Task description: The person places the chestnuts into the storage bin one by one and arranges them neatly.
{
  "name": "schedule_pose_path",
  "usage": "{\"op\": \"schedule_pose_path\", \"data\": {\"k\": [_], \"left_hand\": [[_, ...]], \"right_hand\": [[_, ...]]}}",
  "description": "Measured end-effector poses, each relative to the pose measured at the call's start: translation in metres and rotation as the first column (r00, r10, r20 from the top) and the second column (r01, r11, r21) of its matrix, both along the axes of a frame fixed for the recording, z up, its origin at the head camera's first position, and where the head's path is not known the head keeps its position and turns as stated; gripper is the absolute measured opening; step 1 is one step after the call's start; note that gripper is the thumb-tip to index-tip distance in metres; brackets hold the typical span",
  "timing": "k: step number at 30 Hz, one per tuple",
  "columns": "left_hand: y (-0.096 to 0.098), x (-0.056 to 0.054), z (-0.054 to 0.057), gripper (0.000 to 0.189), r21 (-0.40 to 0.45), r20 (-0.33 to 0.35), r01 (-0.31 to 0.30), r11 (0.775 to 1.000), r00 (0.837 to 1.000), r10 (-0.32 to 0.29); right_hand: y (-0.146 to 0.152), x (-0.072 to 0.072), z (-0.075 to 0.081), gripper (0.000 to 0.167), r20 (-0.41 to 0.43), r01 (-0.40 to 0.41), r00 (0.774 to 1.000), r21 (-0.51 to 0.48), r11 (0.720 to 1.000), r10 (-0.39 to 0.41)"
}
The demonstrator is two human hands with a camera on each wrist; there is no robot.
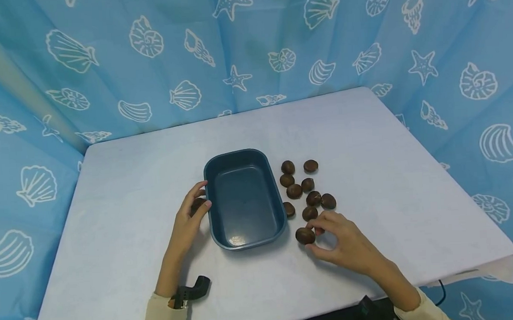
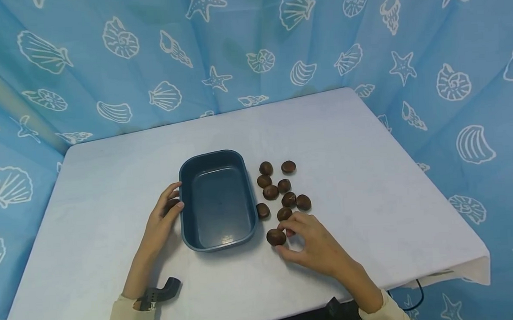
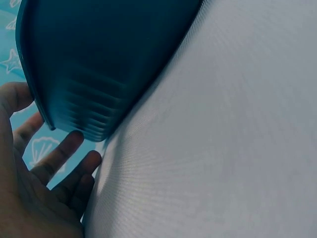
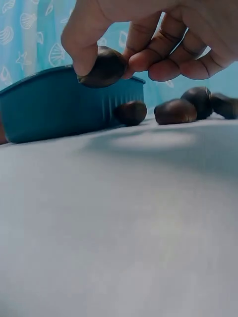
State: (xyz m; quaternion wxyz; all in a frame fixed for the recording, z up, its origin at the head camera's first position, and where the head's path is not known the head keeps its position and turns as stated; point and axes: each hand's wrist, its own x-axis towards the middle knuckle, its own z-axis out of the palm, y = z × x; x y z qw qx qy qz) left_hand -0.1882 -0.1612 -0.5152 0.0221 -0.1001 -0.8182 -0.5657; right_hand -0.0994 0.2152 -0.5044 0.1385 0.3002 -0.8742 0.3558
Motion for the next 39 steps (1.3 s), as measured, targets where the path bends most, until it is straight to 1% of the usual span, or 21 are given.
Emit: {"op": "schedule_pose_path", "data": {"k": [5, 10, 15, 17, 24, 28, 32, 33, 39], "left_hand": [[-0.001, 0.000, 0.000, 0.049, -0.001, -0.004, -0.004, 1.000, 1.000, 0.004], [-0.001, -0.001, -0.001, 0.049, 0.007, 0.001, 0.000, 1.000, 1.000, 0.000], [0.001, -0.001, 0.000, 0.050, 0.002, 0.017, -0.005, 1.000, 1.000, 0.005], [0.002, 0.001, 0.004, 0.051, 0.003, 0.025, -0.006, 1.000, 1.000, 0.006], [0.010, 0.016, 0.038, 0.052, -0.010, 0.042, 0.003, 1.000, 0.999, -0.002], [0.010, 0.019, 0.043, 0.051, -0.010, 0.040, -0.001, 1.000, 0.999, 0.002], [0.009, 0.018, 0.040, 0.051, -0.010, 0.032, -0.003, 1.000, 0.999, 0.003], [0.008, 0.017, 0.037, 0.051, -0.007, 0.031, -0.002, 1.000, 1.000, 0.002], [0.002, 0.002, 0.004, 0.051, -0.006, 0.020, -0.019, 1.000, 1.000, 0.019]], "right_hand": [[0.000, -0.003, 0.010, 0.039, 0.005, -0.012, 1.000, -0.006, 1.000, 0.012], [0.000, -0.007, 0.021, 0.040, 0.025, 0.005, 1.000, -0.003, 1.000, -0.005], [0.001, -0.012, 0.028, 0.039, 0.029, 0.015, 0.999, 0.007, 1.000, -0.016], [0.000, -0.015, 0.031, 0.039, 0.032, 0.019, 0.999, 0.010, 1.000, -0.019], [-0.002, -0.021, 0.042, 0.042, 0.039, 0.032, 0.999, -0.002, 0.999, -0.032], [-0.004, -0.026, 0.047, 0.039, 0.040, 0.031, 0.999, -0.004, 1.000, -0.031], [-0.006, -0.030, 0.052, 0.038, 0.038, 0.028, 0.999, -0.010, 1.000, -0.028], [-0.007, -0.031, 0.053, 0.038, 0.039, 0.025, 0.999, -0.014, 1.000, -0.025], [-0.010, -0.039, 0.061, 0.037, 0.038, 0.010, 0.999, -0.030, 1.000, -0.009]]}}
